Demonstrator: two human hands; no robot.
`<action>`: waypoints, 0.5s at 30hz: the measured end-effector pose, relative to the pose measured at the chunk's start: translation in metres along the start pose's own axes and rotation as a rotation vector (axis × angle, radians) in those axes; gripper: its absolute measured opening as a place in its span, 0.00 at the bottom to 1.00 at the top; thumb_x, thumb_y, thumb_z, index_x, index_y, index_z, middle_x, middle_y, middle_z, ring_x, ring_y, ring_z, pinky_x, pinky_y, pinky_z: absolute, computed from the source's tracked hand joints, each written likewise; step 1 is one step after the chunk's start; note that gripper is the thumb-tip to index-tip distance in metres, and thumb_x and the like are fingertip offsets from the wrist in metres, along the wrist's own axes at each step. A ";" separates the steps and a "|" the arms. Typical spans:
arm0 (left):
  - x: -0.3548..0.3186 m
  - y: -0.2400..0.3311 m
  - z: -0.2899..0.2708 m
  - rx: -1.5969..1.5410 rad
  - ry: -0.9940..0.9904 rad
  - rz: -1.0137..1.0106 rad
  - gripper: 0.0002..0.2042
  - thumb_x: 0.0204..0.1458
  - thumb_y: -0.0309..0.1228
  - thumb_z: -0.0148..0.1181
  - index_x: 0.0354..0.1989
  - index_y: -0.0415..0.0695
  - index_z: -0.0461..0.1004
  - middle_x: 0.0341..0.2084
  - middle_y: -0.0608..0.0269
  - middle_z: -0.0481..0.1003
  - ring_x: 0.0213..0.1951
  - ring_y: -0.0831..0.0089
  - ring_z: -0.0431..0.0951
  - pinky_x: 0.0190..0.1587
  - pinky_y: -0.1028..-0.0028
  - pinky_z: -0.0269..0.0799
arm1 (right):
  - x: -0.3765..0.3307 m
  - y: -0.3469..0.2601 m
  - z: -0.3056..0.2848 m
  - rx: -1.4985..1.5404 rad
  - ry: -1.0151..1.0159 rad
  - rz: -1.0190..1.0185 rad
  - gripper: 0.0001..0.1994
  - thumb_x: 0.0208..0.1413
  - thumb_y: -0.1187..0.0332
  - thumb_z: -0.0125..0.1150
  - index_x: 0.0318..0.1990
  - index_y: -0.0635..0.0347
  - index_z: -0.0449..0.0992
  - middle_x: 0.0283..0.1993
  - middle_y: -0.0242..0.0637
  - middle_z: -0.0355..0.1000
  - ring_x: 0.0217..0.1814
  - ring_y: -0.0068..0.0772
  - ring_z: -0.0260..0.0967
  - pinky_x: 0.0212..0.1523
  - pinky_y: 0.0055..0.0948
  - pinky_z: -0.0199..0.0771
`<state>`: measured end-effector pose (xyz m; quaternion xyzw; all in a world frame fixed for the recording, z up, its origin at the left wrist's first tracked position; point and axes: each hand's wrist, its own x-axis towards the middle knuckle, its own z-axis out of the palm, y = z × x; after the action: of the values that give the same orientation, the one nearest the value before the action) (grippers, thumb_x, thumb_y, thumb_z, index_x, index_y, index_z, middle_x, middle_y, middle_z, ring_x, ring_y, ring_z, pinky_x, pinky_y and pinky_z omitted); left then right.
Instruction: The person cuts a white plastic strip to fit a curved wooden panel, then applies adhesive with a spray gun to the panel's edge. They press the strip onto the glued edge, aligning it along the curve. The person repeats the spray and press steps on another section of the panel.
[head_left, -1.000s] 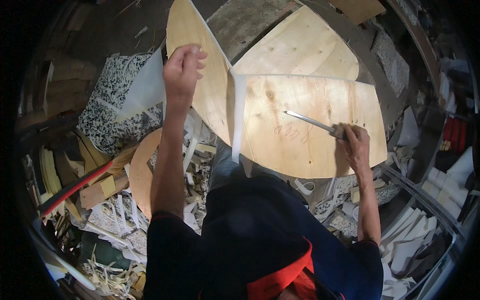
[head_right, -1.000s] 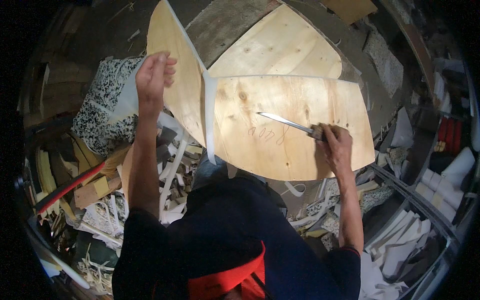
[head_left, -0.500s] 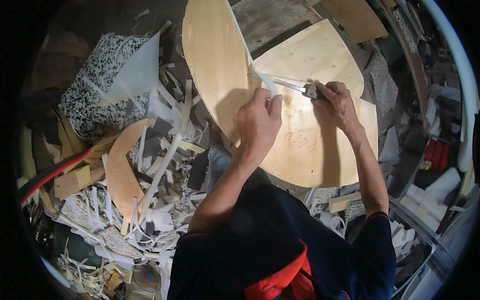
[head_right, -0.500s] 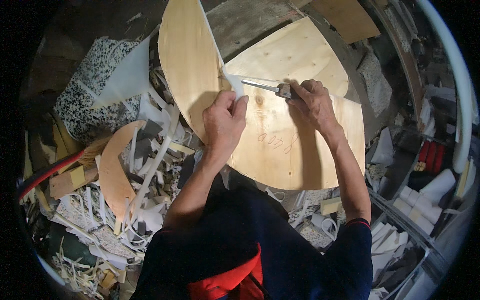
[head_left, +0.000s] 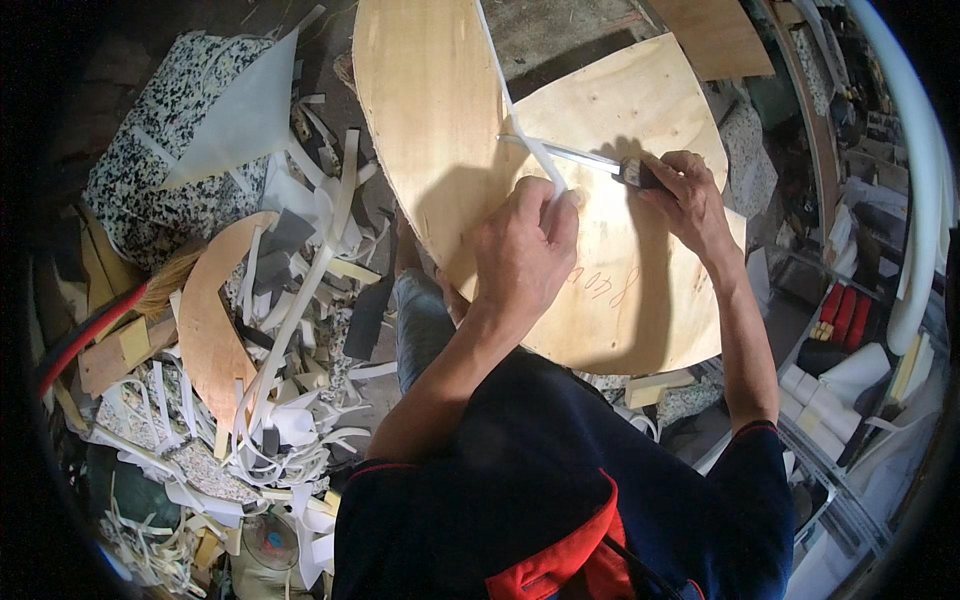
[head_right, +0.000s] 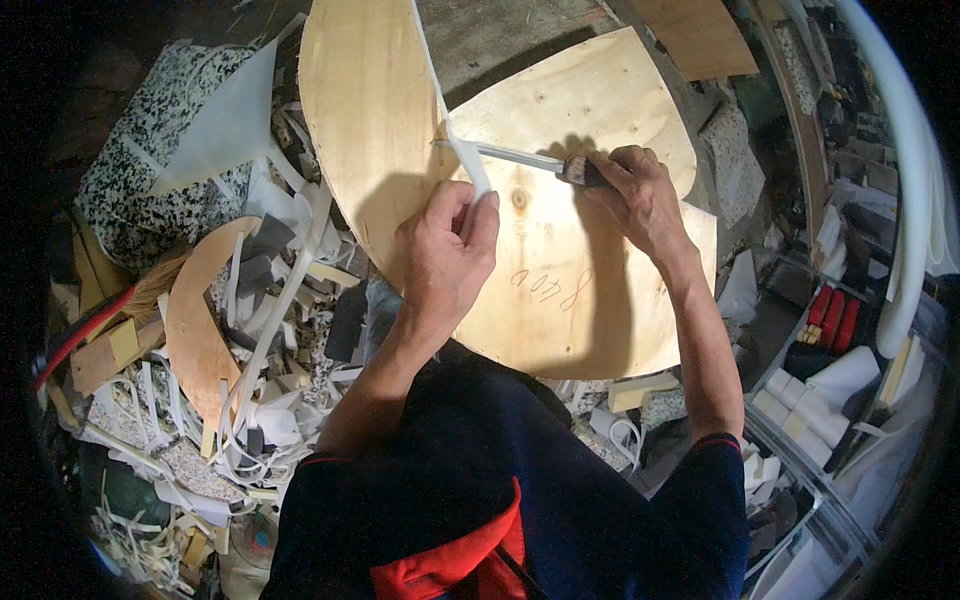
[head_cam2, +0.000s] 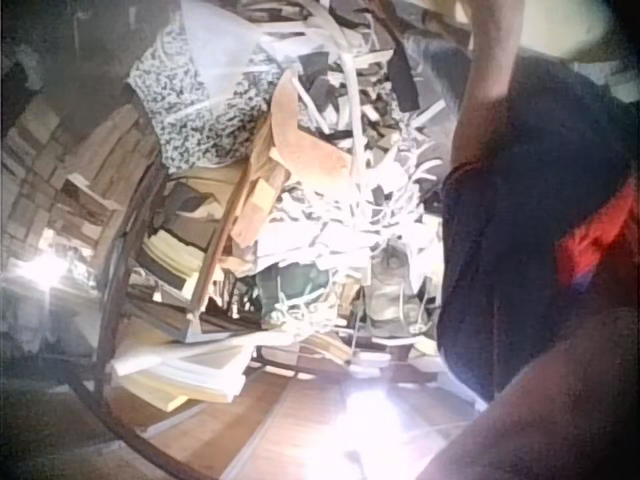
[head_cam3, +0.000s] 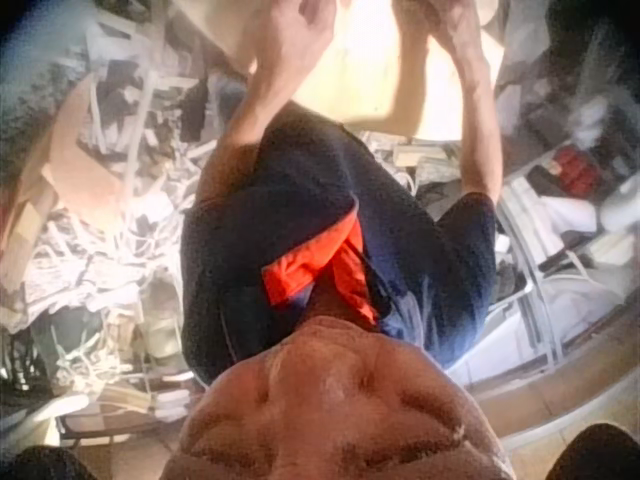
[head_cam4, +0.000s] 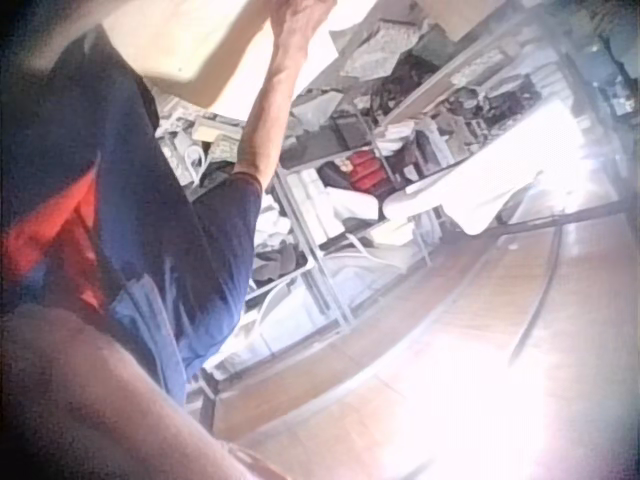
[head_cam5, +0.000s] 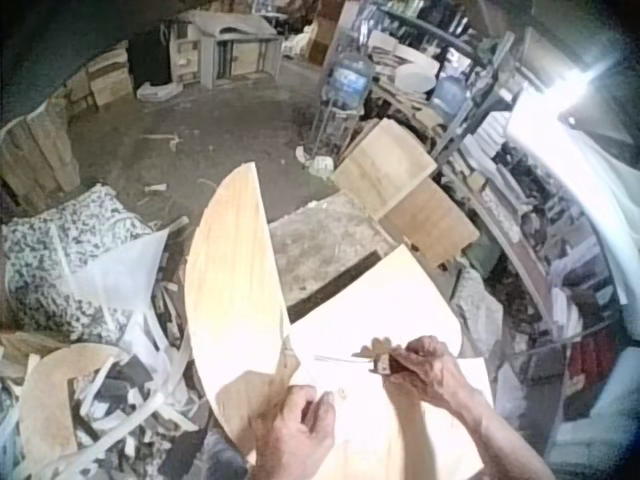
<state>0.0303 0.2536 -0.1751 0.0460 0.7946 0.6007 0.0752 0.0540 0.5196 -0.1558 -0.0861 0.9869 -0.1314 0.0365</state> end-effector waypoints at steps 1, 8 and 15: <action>0.000 0.001 -0.001 0.010 -0.034 -0.024 0.09 0.56 0.29 0.66 0.31 0.42 0.71 0.20 0.54 0.77 0.22 0.58 0.81 0.24 0.62 0.73 | 0.003 -0.001 0.000 -0.023 -0.009 0.002 0.23 0.50 0.69 0.71 0.56 0.57 0.80 0.45 0.47 0.76 0.46 0.50 0.72 0.46 0.44 0.74; -0.002 -0.001 -0.003 0.009 0.007 0.003 0.08 0.56 0.28 0.66 0.32 0.42 0.72 0.20 0.56 0.77 0.21 0.60 0.80 0.24 0.64 0.73 | 0.017 -0.008 0.005 0.005 0.033 -0.032 0.21 0.51 0.67 0.71 0.55 0.58 0.80 0.44 0.47 0.76 0.45 0.50 0.73 0.46 0.44 0.74; -0.003 0.000 -0.009 0.009 0.006 0.010 0.07 0.55 0.27 0.66 0.32 0.42 0.72 0.19 0.56 0.77 0.20 0.62 0.79 0.24 0.64 0.73 | 0.016 -0.001 0.007 0.049 0.022 0.012 0.21 0.51 0.67 0.71 0.55 0.57 0.80 0.43 0.47 0.76 0.45 0.51 0.73 0.46 0.44 0.75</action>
<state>0.0313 0.2446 -0.1723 0.0486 0.7973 0.5976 0.0697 0.0388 0.5141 -0.1630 -0.0779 0.9843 -0.1561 0.0285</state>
